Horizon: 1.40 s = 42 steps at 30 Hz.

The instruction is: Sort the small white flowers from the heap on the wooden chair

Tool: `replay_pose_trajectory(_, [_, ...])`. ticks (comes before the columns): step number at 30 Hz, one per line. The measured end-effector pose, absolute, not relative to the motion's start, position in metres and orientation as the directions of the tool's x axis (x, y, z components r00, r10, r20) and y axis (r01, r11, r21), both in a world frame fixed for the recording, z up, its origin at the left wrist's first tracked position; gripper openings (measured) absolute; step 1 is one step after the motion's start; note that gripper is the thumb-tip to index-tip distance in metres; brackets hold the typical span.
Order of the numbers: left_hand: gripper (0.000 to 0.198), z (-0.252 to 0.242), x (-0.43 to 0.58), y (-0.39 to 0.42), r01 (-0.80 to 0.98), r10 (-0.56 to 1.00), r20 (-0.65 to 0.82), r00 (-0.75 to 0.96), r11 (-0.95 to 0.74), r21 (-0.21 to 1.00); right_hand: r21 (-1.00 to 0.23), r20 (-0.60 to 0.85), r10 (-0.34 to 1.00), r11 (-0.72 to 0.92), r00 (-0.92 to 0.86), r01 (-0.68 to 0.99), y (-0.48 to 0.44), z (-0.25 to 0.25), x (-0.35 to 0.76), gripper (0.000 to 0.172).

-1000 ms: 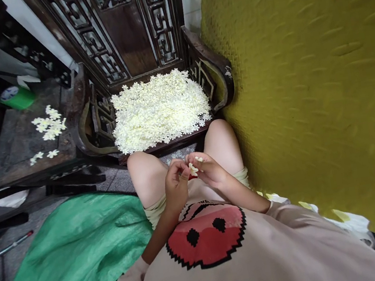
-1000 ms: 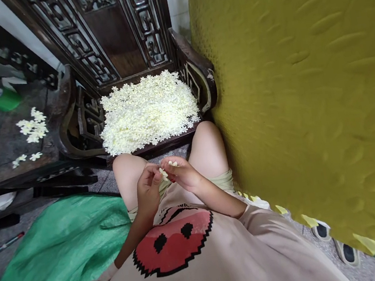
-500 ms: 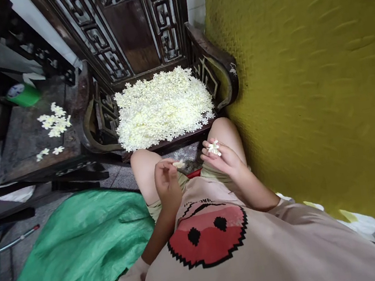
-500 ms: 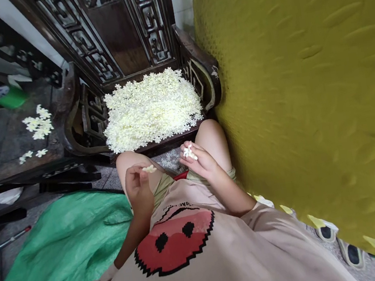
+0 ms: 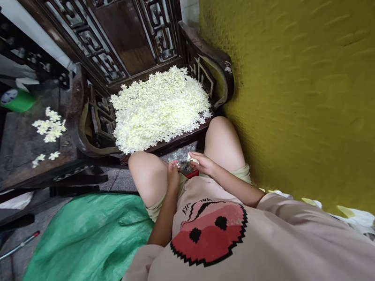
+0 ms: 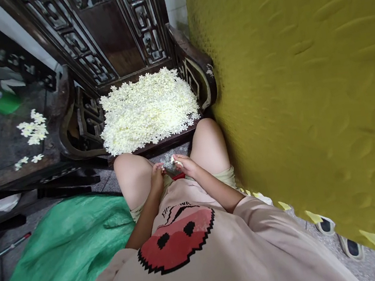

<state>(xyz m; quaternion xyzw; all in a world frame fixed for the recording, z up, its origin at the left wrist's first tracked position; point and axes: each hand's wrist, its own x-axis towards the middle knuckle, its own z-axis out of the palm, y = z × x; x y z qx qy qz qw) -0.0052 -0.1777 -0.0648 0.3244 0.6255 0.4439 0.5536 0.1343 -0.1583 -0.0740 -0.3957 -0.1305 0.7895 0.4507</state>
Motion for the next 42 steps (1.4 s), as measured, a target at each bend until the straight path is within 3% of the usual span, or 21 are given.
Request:
replay_pose_trajectory(5, [0.026,-0.064,0.0,-0.177,0.112,0.965,-0.252,-0.072,0.259,0.959,-0.688,-0.501,0.845,-0.52,-0.187,-0.506,-0.16,-0.074,0.131,0.036])
replay_pose_trajectory(13, [0.029,-0.066,0.003,-0.182,0.261,0.974,-0.179,-0.142,0.212,0.942,-0.773,-0.483,0.866,-0.49,-0.128,-0.402,-0.161,-0.079,0.127,0.038])
replay_pose_trajectory(21, [0.026,-0.068,0.001,-0.178,0.083,0.941,-0.307,-0.14,0.32,0.944,-0.828,-0.473,0.881,-0.448,-0.007,-0.337,-0.164,-0.077,0.125,0.036])
replay_pose_trajectory(25, [0.026,-0.074,-0.001,-0.177,0.053,0.933,-0.317,-0.167,0.33,0.943,-0.936,-0.317,0.942,-0.292,0.113,-0.196,-0.166,-0.073,0.125,0.027])
replay_pose_trajectory(32, [0.025,-0.076,-0.001,-0.173,-0.061,0.933,-0.342,-0.114,0.337,0.94,-0.994,-0.099,0.993,-0.102,0.069,0.043,-0.17,-0.067,0.126,0.018])
replay_pose_trajectory(36, [0.022,-0.07,-0.001,-0.173,-0.129,0.928,-0.365,-0.078,0.354,0.926,-0.994,-0.095,0.994,-0.098,0.05,0.054,-0.169,-0.072,0.124,0.015])
replay_pose_trajectory(42, [0.026,-0.071,-0.001,-0.171,-0.196,0.907,-0.421,-0.035,0.407,0.892,-0.979,-0.203,0.976,-0.199,0.08,-0.051,-0.165,-0.08,0.125,0.018])
